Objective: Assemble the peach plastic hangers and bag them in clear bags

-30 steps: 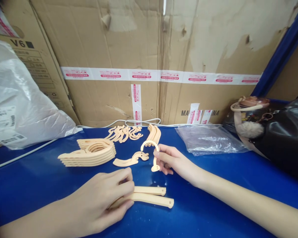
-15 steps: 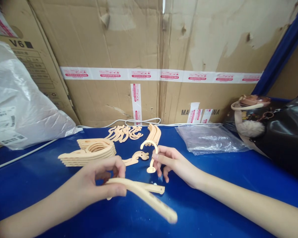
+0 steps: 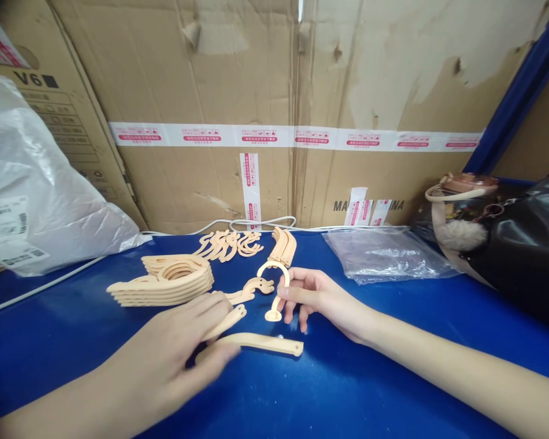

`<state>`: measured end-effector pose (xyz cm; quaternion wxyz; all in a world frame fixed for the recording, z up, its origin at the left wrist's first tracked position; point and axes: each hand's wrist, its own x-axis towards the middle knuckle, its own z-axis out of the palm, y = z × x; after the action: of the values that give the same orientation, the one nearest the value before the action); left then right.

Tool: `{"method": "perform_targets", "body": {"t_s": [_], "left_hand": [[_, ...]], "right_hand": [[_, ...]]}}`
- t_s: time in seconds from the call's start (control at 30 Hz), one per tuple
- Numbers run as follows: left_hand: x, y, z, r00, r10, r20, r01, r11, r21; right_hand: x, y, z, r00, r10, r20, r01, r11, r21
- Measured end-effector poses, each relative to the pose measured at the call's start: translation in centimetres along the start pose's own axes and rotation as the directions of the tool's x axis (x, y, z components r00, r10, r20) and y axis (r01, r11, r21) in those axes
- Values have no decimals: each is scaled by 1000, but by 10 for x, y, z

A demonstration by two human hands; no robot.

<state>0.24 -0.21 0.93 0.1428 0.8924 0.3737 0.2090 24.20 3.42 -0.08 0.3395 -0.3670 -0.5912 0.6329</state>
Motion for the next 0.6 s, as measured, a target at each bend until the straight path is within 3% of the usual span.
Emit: {"method": "perform_targets", "body": {"t_s": [0.1,0.3,0.47,0.6], "left_hand": [[-1,-1,9,997,71,16,-73,987,142],[1,2,10,997,10,83,-15,998,61],[5,-1,7,1000,5,6,-5,1000,12],[7,-7,10,999,30,37,-30,999,13]], "right_hand": [[2,2,-2,1000,-17,3,17,1000,8],[2,2,-3,998,-56,4,56,997,54],[2,2,-3,997,-72,-42,76,991,111],[3,4,-5,995,-72,-69,80,989,127]]}}
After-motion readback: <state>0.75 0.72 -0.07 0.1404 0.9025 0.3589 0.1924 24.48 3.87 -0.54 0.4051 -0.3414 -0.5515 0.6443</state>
